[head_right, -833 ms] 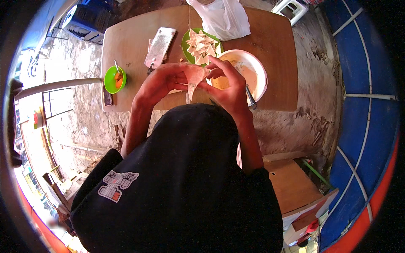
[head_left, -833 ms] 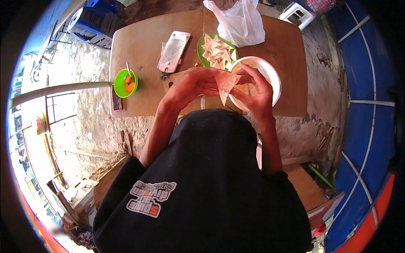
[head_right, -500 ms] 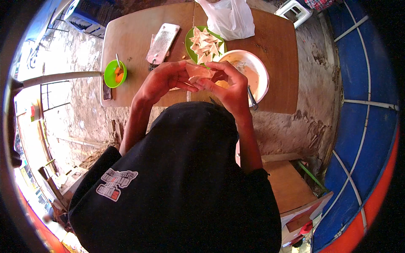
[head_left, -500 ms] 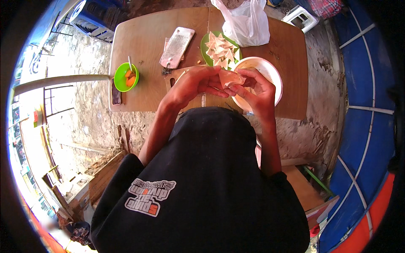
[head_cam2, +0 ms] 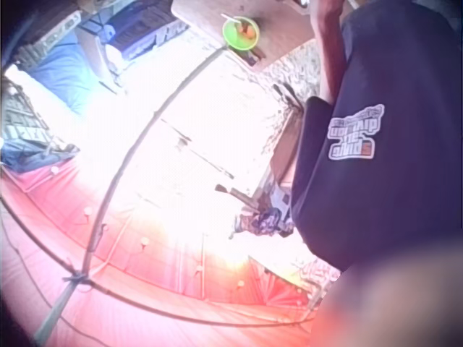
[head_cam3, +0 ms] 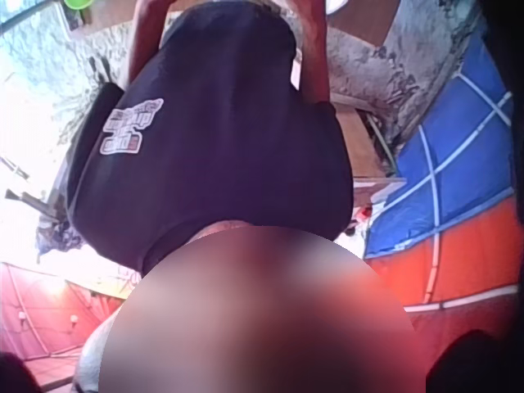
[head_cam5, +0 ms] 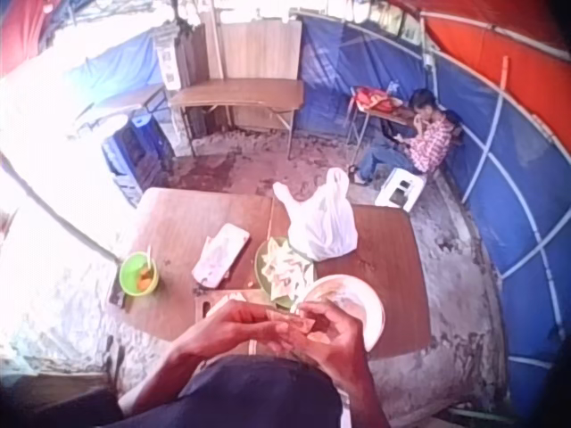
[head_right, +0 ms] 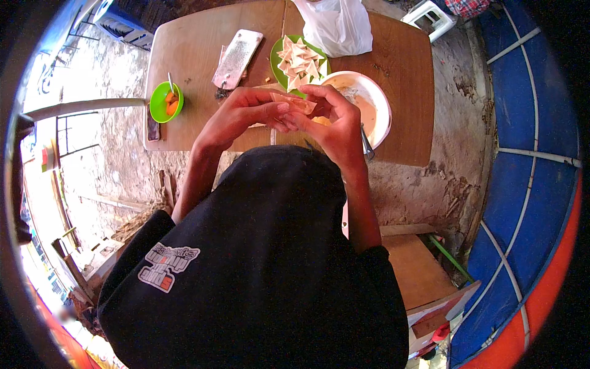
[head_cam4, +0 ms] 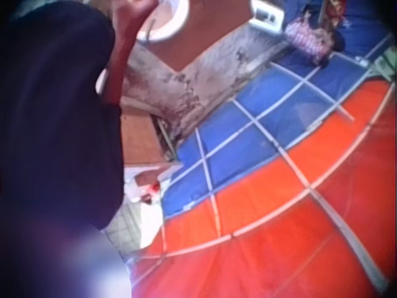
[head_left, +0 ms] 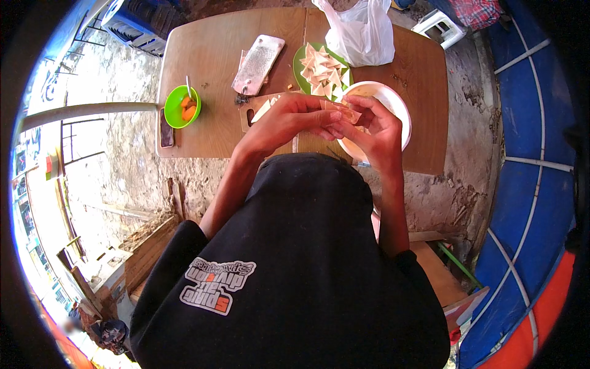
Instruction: The person repeatedly scoops a paste from a bowl with a knife and spreads it onto small triangular wrappers, then folds each wrapper and places it on a plate. The process is repeated for multiple units.
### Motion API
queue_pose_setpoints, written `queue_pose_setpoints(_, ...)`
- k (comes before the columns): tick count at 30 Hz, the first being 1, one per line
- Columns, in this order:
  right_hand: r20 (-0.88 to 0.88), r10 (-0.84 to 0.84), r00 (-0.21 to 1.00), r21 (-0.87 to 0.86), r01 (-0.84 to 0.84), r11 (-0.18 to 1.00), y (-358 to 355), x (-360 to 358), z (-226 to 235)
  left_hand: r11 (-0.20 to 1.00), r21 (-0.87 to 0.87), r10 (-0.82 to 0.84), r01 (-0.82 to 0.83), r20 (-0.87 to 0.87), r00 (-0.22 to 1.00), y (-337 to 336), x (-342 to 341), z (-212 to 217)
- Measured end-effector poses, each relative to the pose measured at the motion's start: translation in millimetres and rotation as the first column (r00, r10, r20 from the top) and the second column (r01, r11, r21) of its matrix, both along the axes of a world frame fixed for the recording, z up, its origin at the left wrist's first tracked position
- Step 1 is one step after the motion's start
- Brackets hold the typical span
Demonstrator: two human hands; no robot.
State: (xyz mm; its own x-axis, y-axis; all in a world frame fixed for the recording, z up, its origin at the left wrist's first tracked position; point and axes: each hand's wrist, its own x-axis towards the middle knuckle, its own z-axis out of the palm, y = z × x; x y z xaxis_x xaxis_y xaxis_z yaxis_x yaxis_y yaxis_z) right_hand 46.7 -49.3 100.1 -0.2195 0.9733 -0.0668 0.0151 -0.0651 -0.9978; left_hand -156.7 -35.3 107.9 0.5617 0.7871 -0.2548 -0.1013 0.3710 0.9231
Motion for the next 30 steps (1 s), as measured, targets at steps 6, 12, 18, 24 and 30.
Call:
queue_pose_setpoints(6,-0.113,0.015,0.993,0.026,-0.012,1.0,-1,5,-1,0.997,-0.059,0.062,-0.059,0.051,0.997,0,3,-4)
queue_pose_setpoints(12,-0.267,0.069,0.961,0.035,-0.062,0.997,4,17,-7,0.994,-0.067,0.09,-0.081,0.147,0.985,-1,4,2)
queue_pose_setpoints(18,-0.299,0.075,0.951,0.071,-0.056,0.996,6,13,-12,0.968,-0.065,0.25,-0.243,0.13,0.96,0,9,2)
queue_pose_setpoints(24,-0.355,-0.014,0.935,0.019,0.022,1.0,6,3,-17,0.959,-0.039,0.284,-0.281,0.153,0.946,-3,10,5)
queue_pose_setpoints(30,-0.463,-0.038,0.886,-0.012,0.036,0.999,6,-1,-21,0.962,0.01,0.27,-0.273,0.118,0.955,-3,9,7)
